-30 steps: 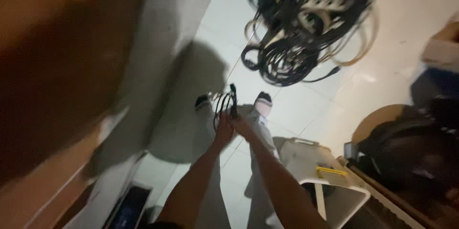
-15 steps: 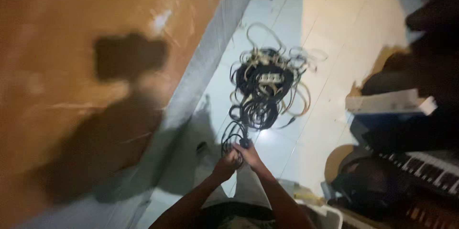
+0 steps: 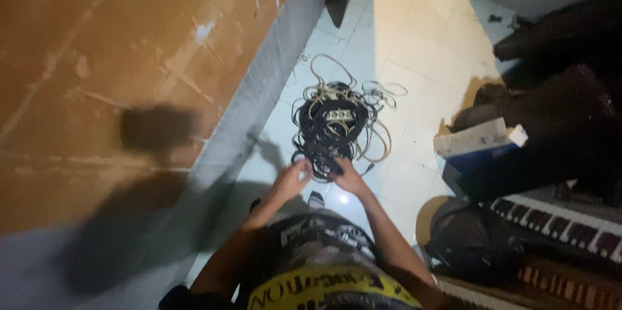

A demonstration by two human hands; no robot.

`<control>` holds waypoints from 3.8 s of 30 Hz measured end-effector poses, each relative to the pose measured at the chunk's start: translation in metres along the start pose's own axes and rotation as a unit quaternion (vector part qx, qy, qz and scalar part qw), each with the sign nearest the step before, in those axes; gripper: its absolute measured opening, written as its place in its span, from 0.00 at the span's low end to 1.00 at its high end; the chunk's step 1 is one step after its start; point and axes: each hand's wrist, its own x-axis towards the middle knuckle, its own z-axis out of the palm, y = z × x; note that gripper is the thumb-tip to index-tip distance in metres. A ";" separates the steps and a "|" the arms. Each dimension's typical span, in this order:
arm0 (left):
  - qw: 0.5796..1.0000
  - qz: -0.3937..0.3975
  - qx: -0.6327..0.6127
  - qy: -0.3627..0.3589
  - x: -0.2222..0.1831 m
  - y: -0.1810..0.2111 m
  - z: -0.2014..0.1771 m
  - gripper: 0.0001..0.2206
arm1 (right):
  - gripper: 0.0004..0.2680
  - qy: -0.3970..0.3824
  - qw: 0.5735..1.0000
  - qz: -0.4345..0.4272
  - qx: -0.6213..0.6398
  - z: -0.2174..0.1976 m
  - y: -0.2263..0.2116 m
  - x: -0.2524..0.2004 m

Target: The person sorts and coils various electrical cables and power strips by hand, moving them between a pile on the floor and a white plastic bin. They pick up tangled cables, untangle them, and place them inside the bin.

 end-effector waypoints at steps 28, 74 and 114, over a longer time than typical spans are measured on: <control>0.960 -0.076 -0.258 0.078 0.009 -0.008 0.023 0.17 | 0.14 -0.053 0.964 0.061 0.252 -0.037 -0.048 -0.056; 0.878 0.031 -0.189 -0.438 -0.155 0.038 0.074 0.07 | 0.05 0.512 0.785 0.185 0.297 0.159 -0.138 -0.363; 0.741 -0.047 -0.127 -0.657 -0.335 0.114 0.378 0.12 | 0.06 0.809 0.385 0.179 0.406 0.192 -0.032 -0.632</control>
